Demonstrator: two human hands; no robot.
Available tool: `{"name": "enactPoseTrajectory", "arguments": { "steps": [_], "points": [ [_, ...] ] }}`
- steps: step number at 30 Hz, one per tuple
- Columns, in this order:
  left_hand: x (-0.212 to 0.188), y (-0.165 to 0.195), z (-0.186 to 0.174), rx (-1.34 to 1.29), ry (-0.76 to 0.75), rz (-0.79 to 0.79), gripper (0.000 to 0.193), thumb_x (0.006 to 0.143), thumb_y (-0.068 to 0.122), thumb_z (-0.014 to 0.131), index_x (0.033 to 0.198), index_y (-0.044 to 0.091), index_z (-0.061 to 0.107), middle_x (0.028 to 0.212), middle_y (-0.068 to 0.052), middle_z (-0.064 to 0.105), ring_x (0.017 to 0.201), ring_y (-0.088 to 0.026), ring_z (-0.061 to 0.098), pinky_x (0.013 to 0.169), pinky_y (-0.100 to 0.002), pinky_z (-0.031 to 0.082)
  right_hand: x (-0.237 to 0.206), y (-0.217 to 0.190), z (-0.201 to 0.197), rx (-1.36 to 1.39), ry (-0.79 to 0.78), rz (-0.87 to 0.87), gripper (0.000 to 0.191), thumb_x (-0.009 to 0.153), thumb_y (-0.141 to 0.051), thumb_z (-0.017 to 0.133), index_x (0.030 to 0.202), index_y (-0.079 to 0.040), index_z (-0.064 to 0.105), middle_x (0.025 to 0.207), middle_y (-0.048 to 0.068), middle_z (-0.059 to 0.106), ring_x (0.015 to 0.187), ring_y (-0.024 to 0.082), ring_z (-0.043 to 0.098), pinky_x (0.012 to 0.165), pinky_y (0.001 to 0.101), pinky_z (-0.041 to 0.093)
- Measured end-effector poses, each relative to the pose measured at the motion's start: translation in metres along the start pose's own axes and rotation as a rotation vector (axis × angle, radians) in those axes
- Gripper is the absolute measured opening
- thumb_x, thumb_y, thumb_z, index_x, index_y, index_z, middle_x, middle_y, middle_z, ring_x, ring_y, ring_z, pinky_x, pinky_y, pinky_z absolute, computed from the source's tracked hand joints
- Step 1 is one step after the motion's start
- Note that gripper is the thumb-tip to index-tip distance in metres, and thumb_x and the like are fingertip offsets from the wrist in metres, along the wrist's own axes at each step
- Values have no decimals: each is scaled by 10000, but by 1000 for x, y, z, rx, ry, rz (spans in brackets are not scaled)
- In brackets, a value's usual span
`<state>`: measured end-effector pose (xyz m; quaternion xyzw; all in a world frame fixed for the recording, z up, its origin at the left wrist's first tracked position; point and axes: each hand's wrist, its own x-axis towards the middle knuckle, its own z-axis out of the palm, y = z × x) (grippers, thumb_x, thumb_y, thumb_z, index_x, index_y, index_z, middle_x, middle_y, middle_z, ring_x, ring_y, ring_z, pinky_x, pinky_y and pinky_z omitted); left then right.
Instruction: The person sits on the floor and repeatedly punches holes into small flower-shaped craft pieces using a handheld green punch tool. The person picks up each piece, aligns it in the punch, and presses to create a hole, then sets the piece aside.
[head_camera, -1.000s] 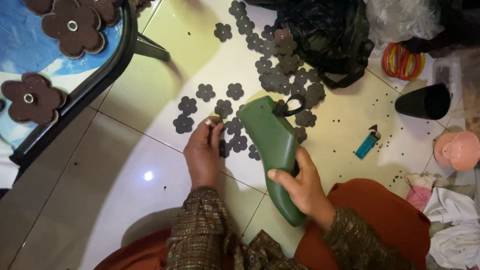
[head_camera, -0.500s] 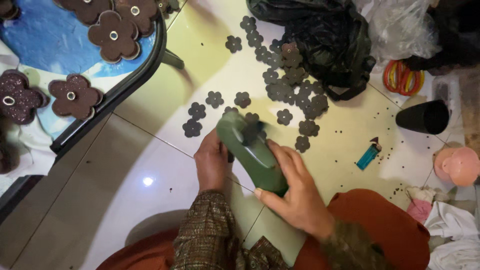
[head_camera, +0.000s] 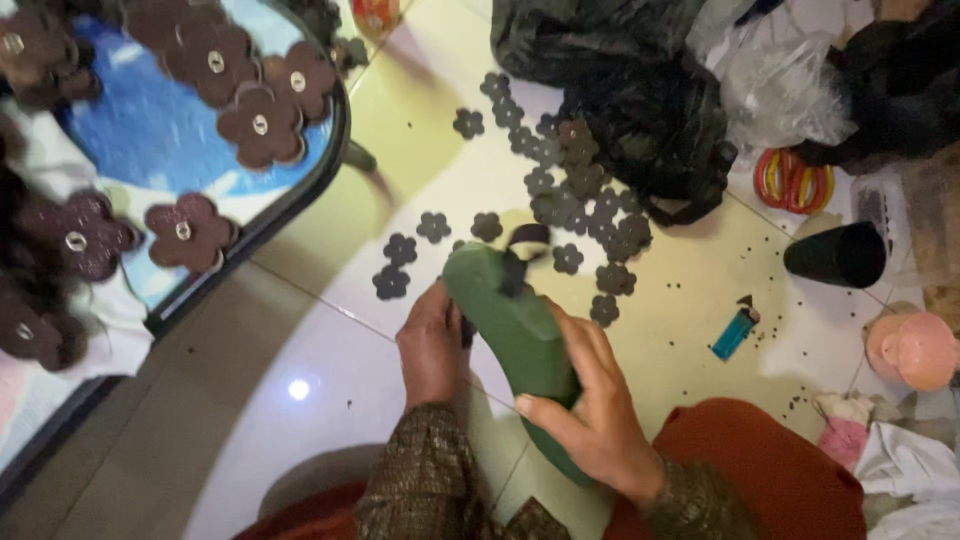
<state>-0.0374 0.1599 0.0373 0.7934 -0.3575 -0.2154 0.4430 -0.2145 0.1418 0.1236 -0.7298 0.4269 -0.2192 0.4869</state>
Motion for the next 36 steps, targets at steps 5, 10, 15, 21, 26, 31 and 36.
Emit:
{"name": "enactPoseTrajectory", "arguments": {
  "steps": [5,10,15,21,26,31,36],
  "points": [
    [-4,6,-4,-173,-107,-348,178,1002,138,654,1144,62,729,957,-155,771,802,-221,721,741,-345,589,3,21,-14,298,108,223,626,809,-175,664,1388,21,529,1139,145,644,1026,229,632,887,367,550],
    [3,-6,-3,-268,104,-267,188,976,125,692,1150,71,738,1030,-65,786,882,-111,742,766,-262,604,10,50,-33,270,234,360,642,818,-212,667,1409,-6,525,1108,99,654,948,176,622,813,318,526],
    [-1,-12,16,-428,30,-197,198,951,111,714,1141,59,731,1024,-39,768,886,-75,707,783,-240,601,14,61,-32,418,262,488,630,816,-211,663,1407,-36,530,1083,78,652,922,166,626,784,305,525],
    [-16,-21,45,-449,17,-150,192,957,87,726,1143,38,724,998,-29,778,879,-69,706,794,-236,572,14,59,-22,420,209,510,564,840,-175,658,1376,-34,553,1043,65,665,895,143,633,763,295,534],
    [-15,-29,46,-377,2,-216,200,950,88,733,1141,28,718,961,-40,777,843,-80,704,774,-245,572,12,52,-18,491,164,514,491,874,-131,662,1344,-20,568,1014,74,654,848,145,632,712,308,544],
    [-15,-28,44,-354,8,-185,198,954,85,735,1141,23,719,1026,-43,783,915,-80,723,834,-250,587,15,50,-17,482,158,531,546,869,-137,647,1397,-60,536,1020,72,655,838,138,640,703,300,552],
    [-16,-27,45,-447,-4,-219,212,963,88,722,1163,18,709,1059,-62,775,941,-90,714,858,-251,591,15,51,-18,459,148,517,610,856,-153,648,1440,-76,489,1061,75,652,864,138,652,721,296,562]
  ]
}}
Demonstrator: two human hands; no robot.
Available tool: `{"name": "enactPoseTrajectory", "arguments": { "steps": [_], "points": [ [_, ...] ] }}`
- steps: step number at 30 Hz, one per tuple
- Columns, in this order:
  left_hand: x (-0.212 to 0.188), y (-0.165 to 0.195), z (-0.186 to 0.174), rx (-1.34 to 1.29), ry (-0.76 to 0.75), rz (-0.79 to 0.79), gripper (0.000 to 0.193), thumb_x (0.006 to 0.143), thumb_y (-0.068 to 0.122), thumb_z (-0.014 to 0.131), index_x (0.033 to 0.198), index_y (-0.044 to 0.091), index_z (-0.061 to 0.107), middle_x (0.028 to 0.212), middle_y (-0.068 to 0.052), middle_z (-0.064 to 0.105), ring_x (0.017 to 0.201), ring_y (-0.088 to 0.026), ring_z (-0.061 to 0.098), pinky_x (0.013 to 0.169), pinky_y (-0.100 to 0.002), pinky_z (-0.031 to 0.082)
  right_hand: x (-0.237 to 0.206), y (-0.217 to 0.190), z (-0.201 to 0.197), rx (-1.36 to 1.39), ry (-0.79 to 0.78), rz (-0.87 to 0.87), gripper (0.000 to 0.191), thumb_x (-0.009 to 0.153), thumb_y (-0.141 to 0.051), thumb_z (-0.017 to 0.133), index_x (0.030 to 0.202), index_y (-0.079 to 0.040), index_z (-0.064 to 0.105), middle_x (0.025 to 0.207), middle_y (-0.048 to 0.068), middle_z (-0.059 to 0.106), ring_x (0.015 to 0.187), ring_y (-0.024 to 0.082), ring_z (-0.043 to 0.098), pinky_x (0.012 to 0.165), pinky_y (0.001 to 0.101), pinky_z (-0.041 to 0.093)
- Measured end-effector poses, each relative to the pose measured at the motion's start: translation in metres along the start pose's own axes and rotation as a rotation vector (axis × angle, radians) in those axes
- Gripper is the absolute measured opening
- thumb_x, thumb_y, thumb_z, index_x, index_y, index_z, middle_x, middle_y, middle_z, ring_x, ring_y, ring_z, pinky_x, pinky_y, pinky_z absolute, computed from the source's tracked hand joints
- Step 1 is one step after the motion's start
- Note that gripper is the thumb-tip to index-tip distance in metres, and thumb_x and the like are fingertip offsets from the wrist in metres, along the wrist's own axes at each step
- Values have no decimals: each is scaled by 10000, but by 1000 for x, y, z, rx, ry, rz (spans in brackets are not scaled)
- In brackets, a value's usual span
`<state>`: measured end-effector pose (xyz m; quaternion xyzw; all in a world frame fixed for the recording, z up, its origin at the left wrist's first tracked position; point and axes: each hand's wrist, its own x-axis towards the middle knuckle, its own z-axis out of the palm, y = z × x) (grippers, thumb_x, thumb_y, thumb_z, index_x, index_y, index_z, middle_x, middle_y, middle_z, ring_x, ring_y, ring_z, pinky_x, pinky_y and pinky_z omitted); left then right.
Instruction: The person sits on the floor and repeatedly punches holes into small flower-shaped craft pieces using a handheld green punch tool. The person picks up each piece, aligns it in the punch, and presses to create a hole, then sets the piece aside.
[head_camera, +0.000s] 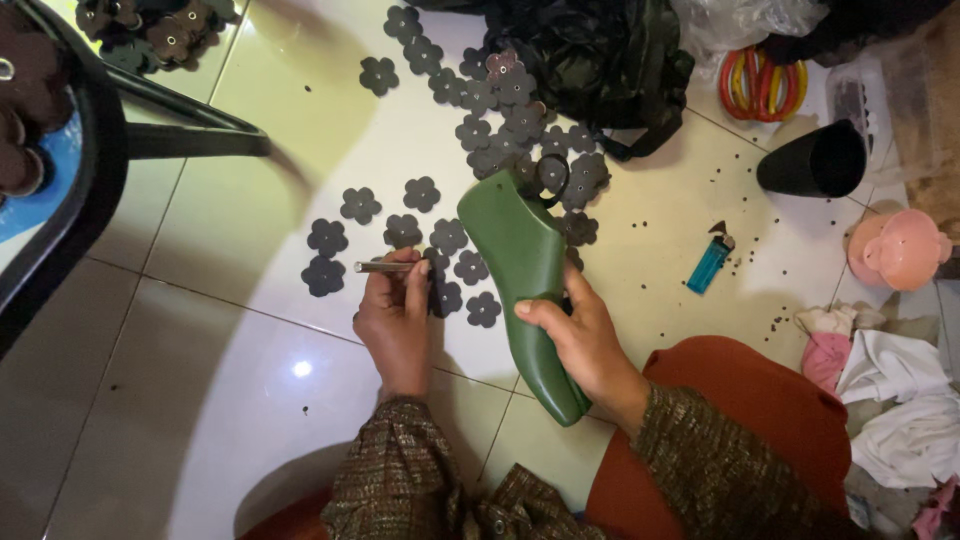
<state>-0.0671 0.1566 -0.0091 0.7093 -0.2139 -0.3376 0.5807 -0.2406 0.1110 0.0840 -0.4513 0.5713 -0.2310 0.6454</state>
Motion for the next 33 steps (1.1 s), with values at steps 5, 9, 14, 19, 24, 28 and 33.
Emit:
{"name": "enactPoseTrajectory", "arguments": {
  "steps": [5,9,14,19,24,28,33],
  "points": [
    [-2,1,0,87,4,9,217,960,96,726,1162,18,709,1072,-64,776,950,-90,717,876,-254,583,0,3,-2,-85,-5,40,608,854,-188,653,1427,-60,494,1055,104,675,863,157,678,721,315,582],
    [-2,1,0,14,-19,-2,233,964,94,717,1182,14,696,1086,-63,766,963,-90,710,889,-251,578,0,6,-1,-67,-11,-31,615,871,-183,668,1441,-35,493,1082,113,672,907,161,668,758,315,575],
    [-2,0,1,-5,-33,-30,236,969,93,717,1192,17,692,1080,-59,757,949,-90,695,877,-249,569,0,4,0,-83,-8,1,667,851,-192,667,1466,-47,452,1072,116,677,876,169,680,725,319,582],
    [-2,7,2,59,-28,-3,229,970,98,715,1187,30,694,1071,-53,774,955,-91,717,881,-252,575,-1,4,-1,-88,-25,21,697,838,-199,658,1480,-56,427,1065,115,669,852,171,684,702,321,592],
    [-9,26,1,386,-56,98,203,974,142,708,1174,109,724,1064,-91,768,919,-172,740,828,-300,571,-4,9,-6,-59,-71,-74,660,861,-201,670,1446,14,450,1100,131,652,920,177,659,755,335,578],
    [-16,33,5,398,-59,124,207,970,161,675,1171,138,716,1092,-103,752,899,-208,757,795,-317,589,-19,3,-13,-214,-98,-271,765,801,-271,710,1448,38,444,1133,144,606,1023,205,627,826,369,596],
    [-14,26,5,408,-54,192,169,985,144,685,1151,132,718,1091,-102,753,905,-233,755,799,-337,598,-50,-9,-17,-317,-126,-779,770,794,-252,728,1458,33,461,1347,193,587,1227,277,586,1088,441,506]
  ]
}}
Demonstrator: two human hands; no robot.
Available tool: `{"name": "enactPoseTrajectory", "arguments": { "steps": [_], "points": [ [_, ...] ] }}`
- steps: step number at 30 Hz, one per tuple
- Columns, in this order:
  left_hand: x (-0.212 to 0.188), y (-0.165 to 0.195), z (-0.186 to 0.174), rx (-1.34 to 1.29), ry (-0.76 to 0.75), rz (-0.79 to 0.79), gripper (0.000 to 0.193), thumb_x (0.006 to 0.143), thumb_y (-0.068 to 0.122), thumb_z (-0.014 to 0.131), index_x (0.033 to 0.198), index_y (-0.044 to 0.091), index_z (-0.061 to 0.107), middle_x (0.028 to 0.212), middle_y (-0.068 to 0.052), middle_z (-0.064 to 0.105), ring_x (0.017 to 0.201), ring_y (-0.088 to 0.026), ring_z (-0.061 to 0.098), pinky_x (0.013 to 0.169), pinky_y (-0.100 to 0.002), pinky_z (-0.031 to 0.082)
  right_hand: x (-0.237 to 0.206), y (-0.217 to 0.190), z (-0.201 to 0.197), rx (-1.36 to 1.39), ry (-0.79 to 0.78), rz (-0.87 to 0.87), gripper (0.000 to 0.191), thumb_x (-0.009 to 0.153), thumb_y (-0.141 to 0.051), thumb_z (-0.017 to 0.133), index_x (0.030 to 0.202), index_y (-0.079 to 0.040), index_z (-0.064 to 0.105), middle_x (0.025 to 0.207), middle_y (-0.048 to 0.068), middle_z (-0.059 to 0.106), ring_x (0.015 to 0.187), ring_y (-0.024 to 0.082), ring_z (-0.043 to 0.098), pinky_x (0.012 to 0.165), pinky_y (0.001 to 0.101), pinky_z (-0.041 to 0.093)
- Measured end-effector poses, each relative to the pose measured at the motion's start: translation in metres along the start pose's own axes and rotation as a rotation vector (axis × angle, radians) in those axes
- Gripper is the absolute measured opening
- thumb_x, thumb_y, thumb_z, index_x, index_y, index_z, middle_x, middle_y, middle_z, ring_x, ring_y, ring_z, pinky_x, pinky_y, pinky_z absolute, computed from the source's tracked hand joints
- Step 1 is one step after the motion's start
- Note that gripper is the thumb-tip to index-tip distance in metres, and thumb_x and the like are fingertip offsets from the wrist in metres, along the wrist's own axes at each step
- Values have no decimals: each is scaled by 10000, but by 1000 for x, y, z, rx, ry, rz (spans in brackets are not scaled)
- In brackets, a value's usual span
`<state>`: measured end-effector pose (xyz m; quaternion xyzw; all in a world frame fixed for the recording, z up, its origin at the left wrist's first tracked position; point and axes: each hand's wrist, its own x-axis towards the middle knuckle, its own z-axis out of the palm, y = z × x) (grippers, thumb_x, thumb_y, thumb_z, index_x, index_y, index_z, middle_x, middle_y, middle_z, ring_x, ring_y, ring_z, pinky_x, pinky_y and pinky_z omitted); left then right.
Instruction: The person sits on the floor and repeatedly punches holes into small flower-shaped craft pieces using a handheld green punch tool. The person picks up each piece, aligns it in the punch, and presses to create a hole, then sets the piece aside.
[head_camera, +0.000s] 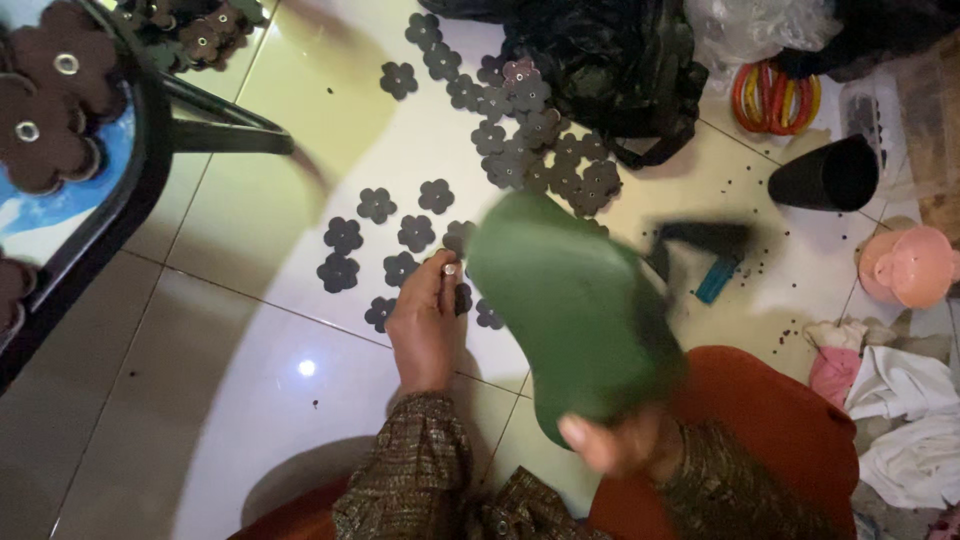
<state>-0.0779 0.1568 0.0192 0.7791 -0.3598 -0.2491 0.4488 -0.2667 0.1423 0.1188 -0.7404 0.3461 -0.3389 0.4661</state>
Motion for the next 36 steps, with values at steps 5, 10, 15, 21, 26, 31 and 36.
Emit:
{"name": "enactPoseTrajectory", "arguments": {
  "steps": [5,10,15,21,26,31,36],
  "points": [
    [0,-5,-1,30,64,208,287,897,4,667,1160,107,710,1119,-138,738,997,-318,723,829,-373,593,16,2,13,-445,-46,-221,848,664,-236,782,1424,-39,462,1365,223,556,1336,372,501,1134,473,442],
    [0,2,-4,-11,-26,-4,330,872,4,673,1177,128,700,989,-147,722,845,-312,742,730,-387,587,29,-8,19,-216,-149,345,909,787,-240,708,1559,25,307,1428,244,496,1342,370,537,1096,453,451],
    [-1,7,-5,-6,15,19,264,926,16,675,1162,129,703,1021,-149,731,874,-318,735,747,-395,586,38,-14,19,-196,-195,349,962,771,-246,790,1546,24,290,1421,236,496,1327,352,526,1061,447,448],
    [1,6,-4,-2,-1,2,250,954,70,670,1191,143,703,1085,-137,741,907,-284,753,764,-383,600,33,-16,20,-123,-73,302,909,800,-226,808,1537,18,334,1333,211,578,1224,297,619,998,423,536],
    [1,1,-1,0,63,126,250,935,49,683,1173,121,706,1096,-142,742,930,-309,739,775,-396,593,32,-19,17,-134,-3,32,873,826,-240,798,1513,6,319,1266,172,582,1139,269,648,976,377,554],
    [-2,-10,1,55,17,100,207,861,4,704,1050,88,703,978,-150,719,873,-347,718,748,-415,579,39,-18,20,-467,-209,357,999,742,-309,839,1548,-19,325,1195,176,583,1060,295,664,867,421,573],
    [-3,-18,4,14,10,139,204,845,-11,692,1022,91,707,987,-141,725,891,-350,723,742,-416,577,31,-18,16,-347,-90,-26,949,817,-331,807,1548,-2,300,1379,260,521,1247,367,604,1026,473,538]
  ]
}}
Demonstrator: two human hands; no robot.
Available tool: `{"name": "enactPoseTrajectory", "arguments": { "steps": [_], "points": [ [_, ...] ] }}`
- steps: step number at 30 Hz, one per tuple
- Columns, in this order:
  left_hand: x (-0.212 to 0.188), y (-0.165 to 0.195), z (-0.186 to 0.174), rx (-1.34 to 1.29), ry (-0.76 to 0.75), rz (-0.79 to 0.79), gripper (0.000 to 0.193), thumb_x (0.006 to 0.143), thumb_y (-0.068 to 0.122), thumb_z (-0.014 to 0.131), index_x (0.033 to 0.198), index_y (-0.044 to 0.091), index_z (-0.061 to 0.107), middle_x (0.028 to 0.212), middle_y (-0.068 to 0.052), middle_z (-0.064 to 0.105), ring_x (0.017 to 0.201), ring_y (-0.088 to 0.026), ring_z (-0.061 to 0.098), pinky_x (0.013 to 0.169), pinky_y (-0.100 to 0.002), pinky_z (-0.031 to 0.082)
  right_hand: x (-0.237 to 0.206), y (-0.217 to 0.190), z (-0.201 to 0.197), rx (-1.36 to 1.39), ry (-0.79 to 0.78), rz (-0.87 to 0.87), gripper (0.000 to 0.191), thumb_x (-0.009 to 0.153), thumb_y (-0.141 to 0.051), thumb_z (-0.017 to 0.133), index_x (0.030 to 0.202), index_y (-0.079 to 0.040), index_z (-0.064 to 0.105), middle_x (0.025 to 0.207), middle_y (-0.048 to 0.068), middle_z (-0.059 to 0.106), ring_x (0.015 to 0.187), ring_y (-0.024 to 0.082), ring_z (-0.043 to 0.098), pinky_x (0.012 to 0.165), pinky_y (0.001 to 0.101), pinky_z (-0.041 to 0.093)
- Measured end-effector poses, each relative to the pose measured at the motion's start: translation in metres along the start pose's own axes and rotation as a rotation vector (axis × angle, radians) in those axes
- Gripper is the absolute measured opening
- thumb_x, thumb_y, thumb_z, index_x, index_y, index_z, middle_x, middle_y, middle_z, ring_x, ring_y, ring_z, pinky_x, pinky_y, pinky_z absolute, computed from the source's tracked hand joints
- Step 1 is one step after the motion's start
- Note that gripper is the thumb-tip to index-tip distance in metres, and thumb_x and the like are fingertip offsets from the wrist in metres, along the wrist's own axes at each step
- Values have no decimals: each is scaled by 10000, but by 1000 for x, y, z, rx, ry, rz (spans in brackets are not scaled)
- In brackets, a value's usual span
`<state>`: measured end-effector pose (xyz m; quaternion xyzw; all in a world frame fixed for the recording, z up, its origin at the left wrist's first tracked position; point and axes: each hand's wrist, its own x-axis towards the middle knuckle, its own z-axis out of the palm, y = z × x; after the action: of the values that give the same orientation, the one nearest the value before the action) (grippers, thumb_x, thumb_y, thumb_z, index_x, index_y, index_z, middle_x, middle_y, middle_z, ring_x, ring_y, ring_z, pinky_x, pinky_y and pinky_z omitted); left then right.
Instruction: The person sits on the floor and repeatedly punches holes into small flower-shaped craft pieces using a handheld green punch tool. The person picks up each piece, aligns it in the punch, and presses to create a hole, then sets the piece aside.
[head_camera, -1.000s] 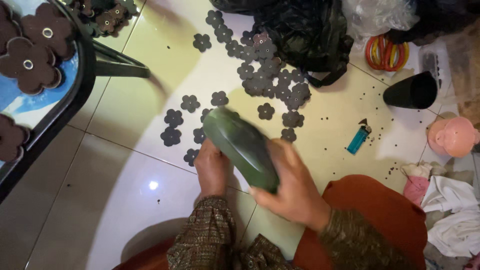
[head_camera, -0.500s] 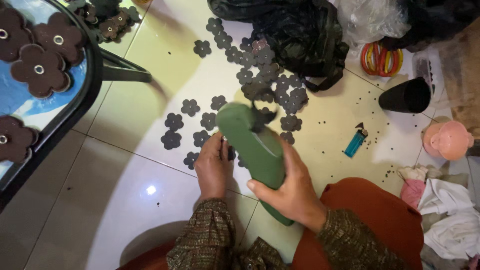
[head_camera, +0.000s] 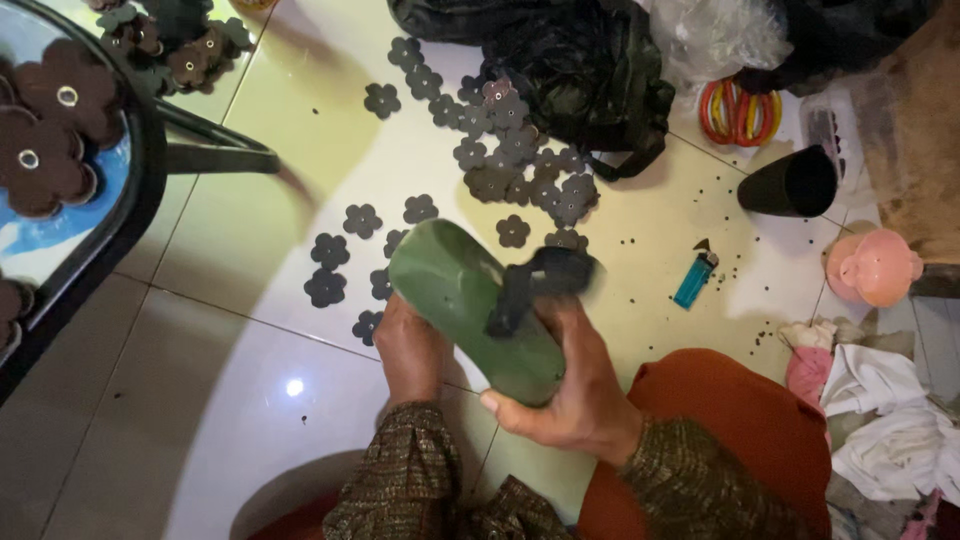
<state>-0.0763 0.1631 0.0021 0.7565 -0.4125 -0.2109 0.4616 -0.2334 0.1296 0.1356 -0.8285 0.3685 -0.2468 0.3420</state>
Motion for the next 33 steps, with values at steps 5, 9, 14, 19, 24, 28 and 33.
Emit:
{"name": "enactPoseTrajectory", "arguments": {
  "steps": [5,9,14,19,24,28,33],
  "points": [
    [2,-2,2,79,-16,-95,159,862,45,734,1017,71,709,943,-165,717,855,-348,716,739,-417,575,-1,19,9,11,-119,178,918,792,-281,795,1535,29,354,1334,238,569,1227,344,604,996,456,518],
    [7,-9,1,-253,29,-298,183,976,108,694,1155,90,724,1012,-85,758,870,-164,741,751,-310,590,-1,37,9,547,-44,534,634,840,-235,716,1382,5,493,1154,146,639,1014,232,661,867,365,605],
    [21,-19,-4,-723,115,-508,270,1002,111,677,1241,-15,665,965,-58,725,824,-90,655,719,-237,537,6,54,1,580,78,602,539,848,-175,681,1331,-7,511,1124,85,637,995,163,622,852,316,528],
    [28,-11,1,-778,101,-409,238,982,90,671,1201,-2,666,1064,-49,746,938,-73,702,824,-214,587,9,56,3,606,82,706,531,838,-178,700,1306,3,526,1077,89,651,957,173,635,824,328,540],
    [32,1,24,-598,56,-310,202,992,71,673,1183,7,685,1076,-45,747,963,-86,690,858,-230,569,8,52,5,592,78,589,553,857,-158,705,1355,-12,517,1116,73,636,1011,154,614,881,311,523],
    [34,-2,36,-605,56,-333,192,990,85,682,1170,18,695,1049,-36,749,937,-77,681,839,-239,571,8,51,5,594,65,608,606,862,-170,713,1404,-25,485,1115,67,638,1007,149,614,875,313,526],
    [33,-5,35,-506,71,-278,208,998,99,684,1187,12,695,1053,-33,755,953,-74,693,850,-236,570,6,51,6,587,50,605,676,868,-192,727,1457,-28,439,1153,65,642,1040,140,615,901,314,528]
  ]
}}
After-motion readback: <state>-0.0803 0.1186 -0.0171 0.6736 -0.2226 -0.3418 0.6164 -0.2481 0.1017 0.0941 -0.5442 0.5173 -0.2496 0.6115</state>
